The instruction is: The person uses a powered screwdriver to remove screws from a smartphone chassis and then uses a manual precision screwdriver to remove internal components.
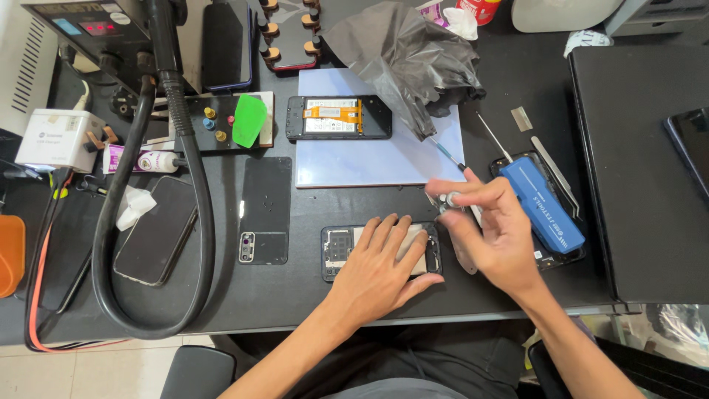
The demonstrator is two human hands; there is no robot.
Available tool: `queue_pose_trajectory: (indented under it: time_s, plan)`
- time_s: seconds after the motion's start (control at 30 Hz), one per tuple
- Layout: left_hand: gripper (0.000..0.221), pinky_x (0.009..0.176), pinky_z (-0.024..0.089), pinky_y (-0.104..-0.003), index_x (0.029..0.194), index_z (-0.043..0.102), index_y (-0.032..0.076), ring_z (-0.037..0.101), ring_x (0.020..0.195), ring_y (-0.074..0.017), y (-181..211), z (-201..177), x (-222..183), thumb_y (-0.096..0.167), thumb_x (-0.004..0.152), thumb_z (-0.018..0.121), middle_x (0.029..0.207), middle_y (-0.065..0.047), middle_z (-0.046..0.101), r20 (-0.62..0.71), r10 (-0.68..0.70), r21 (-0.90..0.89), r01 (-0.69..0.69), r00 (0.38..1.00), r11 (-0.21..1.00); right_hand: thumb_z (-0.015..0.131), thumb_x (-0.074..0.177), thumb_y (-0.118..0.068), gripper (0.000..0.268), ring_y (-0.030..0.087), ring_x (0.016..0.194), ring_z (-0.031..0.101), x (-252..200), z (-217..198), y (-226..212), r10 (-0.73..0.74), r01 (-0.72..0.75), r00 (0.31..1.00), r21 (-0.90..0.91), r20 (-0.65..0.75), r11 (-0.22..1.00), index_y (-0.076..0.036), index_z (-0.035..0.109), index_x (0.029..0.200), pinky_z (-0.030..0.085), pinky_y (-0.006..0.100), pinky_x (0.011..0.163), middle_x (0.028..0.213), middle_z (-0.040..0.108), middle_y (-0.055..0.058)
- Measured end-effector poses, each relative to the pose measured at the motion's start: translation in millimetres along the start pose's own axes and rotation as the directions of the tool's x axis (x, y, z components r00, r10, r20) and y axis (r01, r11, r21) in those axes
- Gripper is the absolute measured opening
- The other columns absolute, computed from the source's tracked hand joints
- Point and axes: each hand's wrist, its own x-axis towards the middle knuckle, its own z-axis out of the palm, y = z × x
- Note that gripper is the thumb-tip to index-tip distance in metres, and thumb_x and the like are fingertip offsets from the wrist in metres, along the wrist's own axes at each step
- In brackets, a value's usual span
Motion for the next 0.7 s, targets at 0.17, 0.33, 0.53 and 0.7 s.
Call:
queue_pose_trajectory:
  time_s: [0.17, 0.33, 0.53, 0.7]
  plan:
    - [0.060, 0.110, 0.042, -0.055, 0.125, 0.062, -0.004, 0.056, 0.124, -0.0437, -0.1, 0.4, -0.6, 0.048, 0.095, 0.069, 0.128, -0.027, 0.061, -0.009, -0.002, -0.011, 0.002, 1.000, 1.000, 0.066, 0.097, 0.009, 0.028, 0.022, 0.121, 0.068, 2.2, 0.7, -2.5, 0.032, -0.033, 0.999, -0.022, -0.005, 0.999, -0.008, 0.052, 0.115, 0.038, 0.043, 0.127, 0.121, 0.068, 0.013]
    - [0.055, 0.109, 0.042, -0.056, 0.124, 0.063, -0.004, 0.057, 0.122, -0.0432, -0.9, 3.4, -2.7, 0.041, 0.094, 0.073, 0.126, -0.026, 0.061, -0.063, -0.032, -0.029, 0.030, 0.997, 0.999, 0.065, 0.092, 0.013, 0.033, 0.027, 0.120, 0.063, 4.2, 3.6, -6.4, -0.009, 0.008, 1.000, -0.058, -0.003, 0.998, -0.002, 0.050, 0.118, 0.050, 0.037, 0.107, 0.126, 0.060, 0.018]
    - [0.042, 0.108, 0.044, -0.054, 0.119, 0.063, -0.002, 0.059, 0.120, -0.0408, -2.4, 5.0, -5.2, 0.028, 0.094, 0.077, 0.122, -0.021, 0.064, -0.162, -0.079, -0.005, 0.079, 0.984, 0.997, 0.050, 0.105, 0.011, 0.024, 0.033, 0.121, 0.071, 1.2, 4.2, -17.8, 0.025, -0.018, 0.997, 0.105, -0.071, 0.994, -0.003, 0.044, 0.124, 0.058, 0.043, 0.108, 0.119, 0.066, 0.020]
    - [0.037, 0.106, 0.045, -0.053, 0.118, 0.064, -0.001, 0.060, 0.117, -0.0378, -3.4, 2.8, -4.5, 0.023, 0.093, 0.078, 0.119, -0.018, 0.065, -0.196, -0.069, -0.031, 0.064, 0.978, 0.997, 0.052, 0.107, 0.010, 0.025, 0.035, 0.121, 0.071, -1.6, 7.8, -30.6, -0.027, 0.045, 0.993, 0.164, -0.114, 0.985, -0.005, 0.042, 0.124, 0.059, 0.051, 0.112, 0.120, 0.067, 0.020]
